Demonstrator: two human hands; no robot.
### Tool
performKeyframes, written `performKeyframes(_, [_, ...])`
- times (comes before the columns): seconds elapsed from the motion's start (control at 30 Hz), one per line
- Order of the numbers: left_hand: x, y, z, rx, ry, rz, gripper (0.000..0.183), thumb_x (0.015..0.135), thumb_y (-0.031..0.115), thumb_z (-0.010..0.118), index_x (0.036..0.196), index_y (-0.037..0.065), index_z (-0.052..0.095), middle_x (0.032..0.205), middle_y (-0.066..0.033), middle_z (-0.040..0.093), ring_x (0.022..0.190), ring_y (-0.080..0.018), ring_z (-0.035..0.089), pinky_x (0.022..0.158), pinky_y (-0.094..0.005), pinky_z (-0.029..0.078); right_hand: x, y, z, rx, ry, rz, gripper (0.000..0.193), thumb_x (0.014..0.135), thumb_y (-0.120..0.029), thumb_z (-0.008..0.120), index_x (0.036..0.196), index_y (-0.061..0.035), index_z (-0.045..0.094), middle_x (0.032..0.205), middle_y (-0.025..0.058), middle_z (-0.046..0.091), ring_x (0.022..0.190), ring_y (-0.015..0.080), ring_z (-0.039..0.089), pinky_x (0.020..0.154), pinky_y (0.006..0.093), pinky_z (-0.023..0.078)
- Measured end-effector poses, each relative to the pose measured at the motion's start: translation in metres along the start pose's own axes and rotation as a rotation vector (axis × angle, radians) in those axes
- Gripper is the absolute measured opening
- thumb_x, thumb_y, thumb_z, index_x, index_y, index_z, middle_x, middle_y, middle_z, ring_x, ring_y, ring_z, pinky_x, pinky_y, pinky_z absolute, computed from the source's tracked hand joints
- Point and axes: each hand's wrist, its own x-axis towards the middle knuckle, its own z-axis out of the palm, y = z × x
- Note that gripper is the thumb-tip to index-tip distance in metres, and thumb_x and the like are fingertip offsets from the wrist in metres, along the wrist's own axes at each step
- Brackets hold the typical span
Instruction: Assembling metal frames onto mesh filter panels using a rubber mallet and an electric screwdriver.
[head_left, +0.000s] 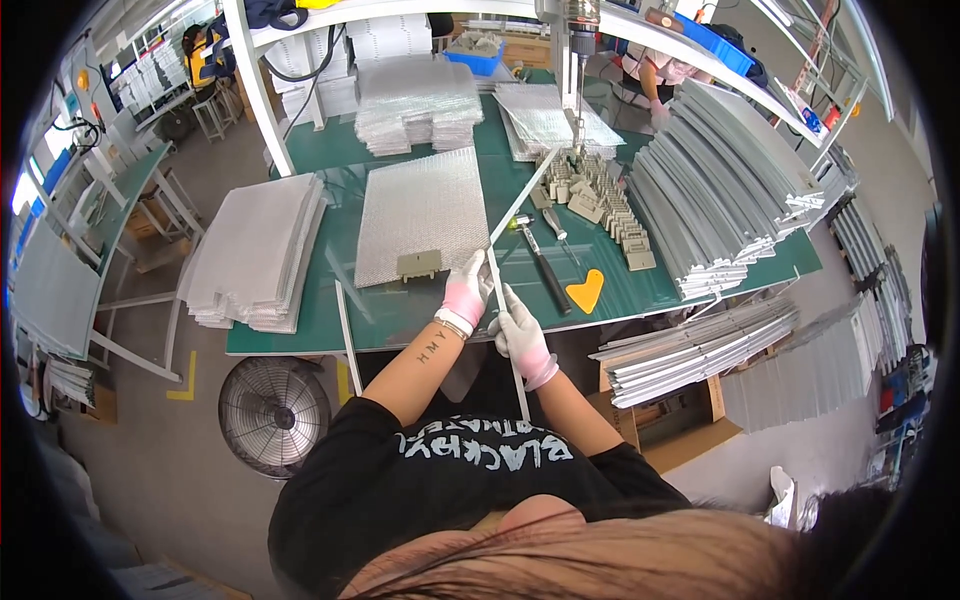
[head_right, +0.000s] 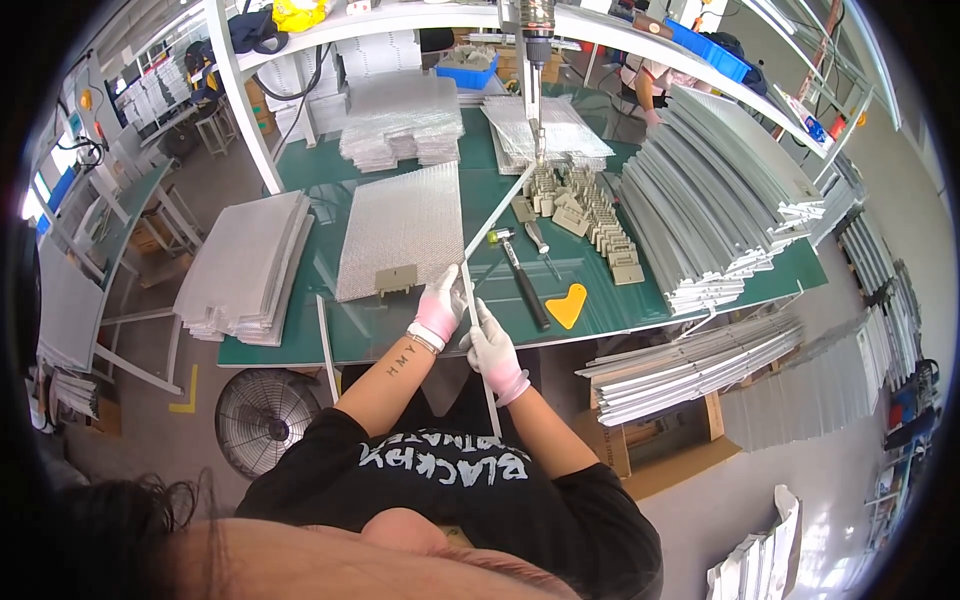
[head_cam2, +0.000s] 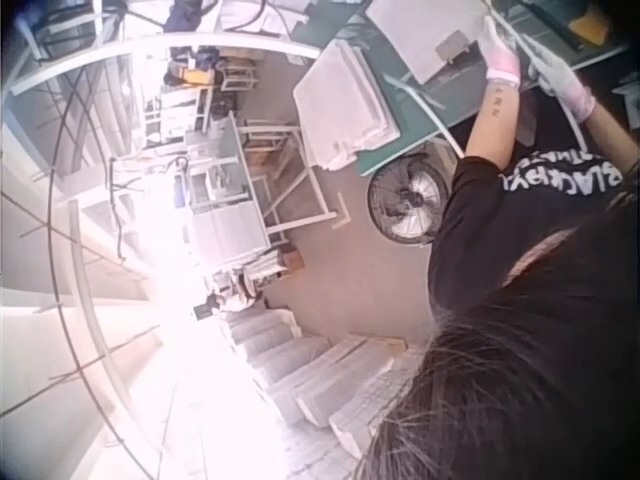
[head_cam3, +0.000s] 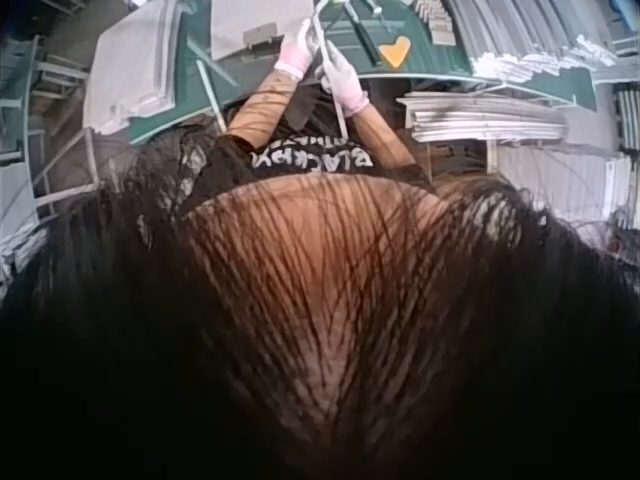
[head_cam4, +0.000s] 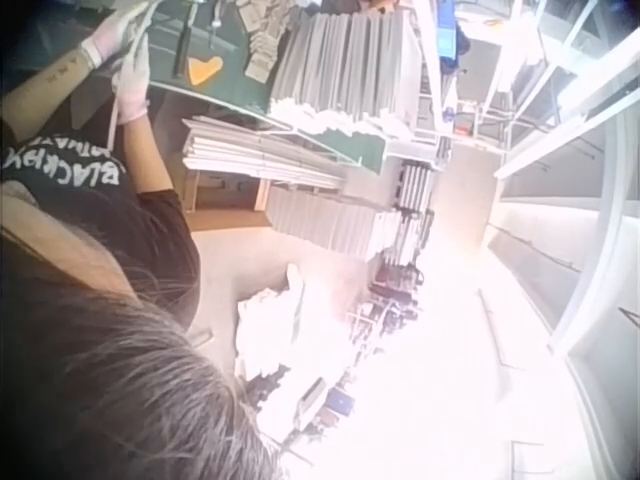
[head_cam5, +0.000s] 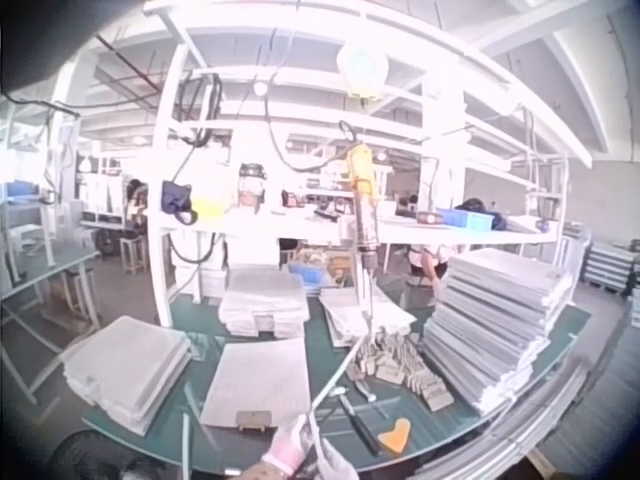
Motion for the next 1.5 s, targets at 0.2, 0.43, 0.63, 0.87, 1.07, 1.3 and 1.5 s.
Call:
performKeyframes(0.2, [-0.019,-0.01,-0.003,0.136,0.022,-0.111,0.017,0.097,0.015,0.06,0.106,0.001,0.061,0.095,-0.0103,0.065,0.088,-0.0224,0.065,0.076,-0.034,0.054,0.051,-0.036,-0.014,-0.316,-0.021,-0.008,0.055,0.101,-0.018,0.048,0.152,-0.0064,0.032,0.071,0.002,0.058,0.042,0.0059,0.044,0.038,0.0214,0.035])
performKeyframes(0.43, [-0.103,0.047,0.003,0.283,-0.207,-0.165,0.04,0.102,0.019,0.049,0.138,0.002,0.046,0.132,-0.0154,0.056,0.114,-0.0299,0.059,0.094,-0.0404,0.049,0.108,-0.028,-0.033,-0.441,-0.058,0.102,0.037,0.092,-0.021,0.065,0.12,-0.0011,0.054,0.074,0.0015,0.055,0.051,0.0079,0.049,0.044,0.0258,0.041])
performKeyframes(0.63, [-0.091,0.203,-0.105,2.012,0.185,0.53,0.04,0.103,0.018,0.041,0.136,-0.002,0.05,0.129,-0.018,0.059,0.122,-0.0319,0.054,0.103,-0.0423,0.042,0.103,-0.033,-0.018,-0.062,-0.179,0.163,0.014,0.093,-0.01,0.056,0.094,-0.0068,0.043,0.069,-0.0005,0.041,0.05,0.0077,0.04,0.043,0.026,0.032])
performKeyframes(0.87, [-0.105,0.212,-0.057,0.725,-0.237,0.02,0.079,0.087,0.001,0.062,0.154,-0.001,0.02,0.152,-0.0094,0.037,0.141,-0.0193,0.034,0.118,-0.0327,0.026,0.087,-0.033,-0.026,-0.126,-0.134,0.143,0.013,0.095,-0.01,0.055,0.099,-0.0059,0.044,0.073,-0.0006,0.042,0.052,0.0074,0.039,0.044,0.0245,0.032])
performKeyframes(1.07, [-0.113,0.199,-0.036,0.906,-0.1,0.297,0.087,0.081,-0.011,0.063,0.155,0.0,0.019,0.09,0.0036,0.055,0.083,-0.003,0.055,0.079,-0.0169,0.047,0.055,-0.046,-0.036,-0.067,-0.155,0.058,0.011,0.098,-0.011,0.051,0.106,-0.0046,0.046,0.074,0.0009,0.044,0.059,0.0105,0.045,0.053,0.0267,0.038])
performKeyframes(1.3, [-0.136,0.18,0.002,1.243,-0.08,0.588,0.081,0.09,-0.002,0.055,0.157,0.0,0.009,0.081,0.0052,0.034,0.069,-0.0031,0.032,0.066,-0.0161,0.037,0.03,-0.05,-0.038,-0.065,-0.12,-0.036,0.02,0.098,-0.013,0.051,0.114,-0.0015,0.048,0.079,0.0048,0.057,0.066,0.0138,0.055,0.064,0.0269,0.047])
performKeyframes(1.5, [-0.164,0.198,0.002,1.013,-0.087,0.539,0.04,0.097,0.006,0.047,0.134,-0.008,0.041,0.105,-0.0025,0.05,0.087,-0.0097,0.045,0.081,-0.0241,0.042,0.009,-0.056,-0.016,-0.172,-0.145,-0.276,0.029,0.098,-0.004,0.05,0.125,0.0017,0.043,0.093,0.0064,0.059,0.076,0.0127,0.059,0.07,0.0282,0.052])
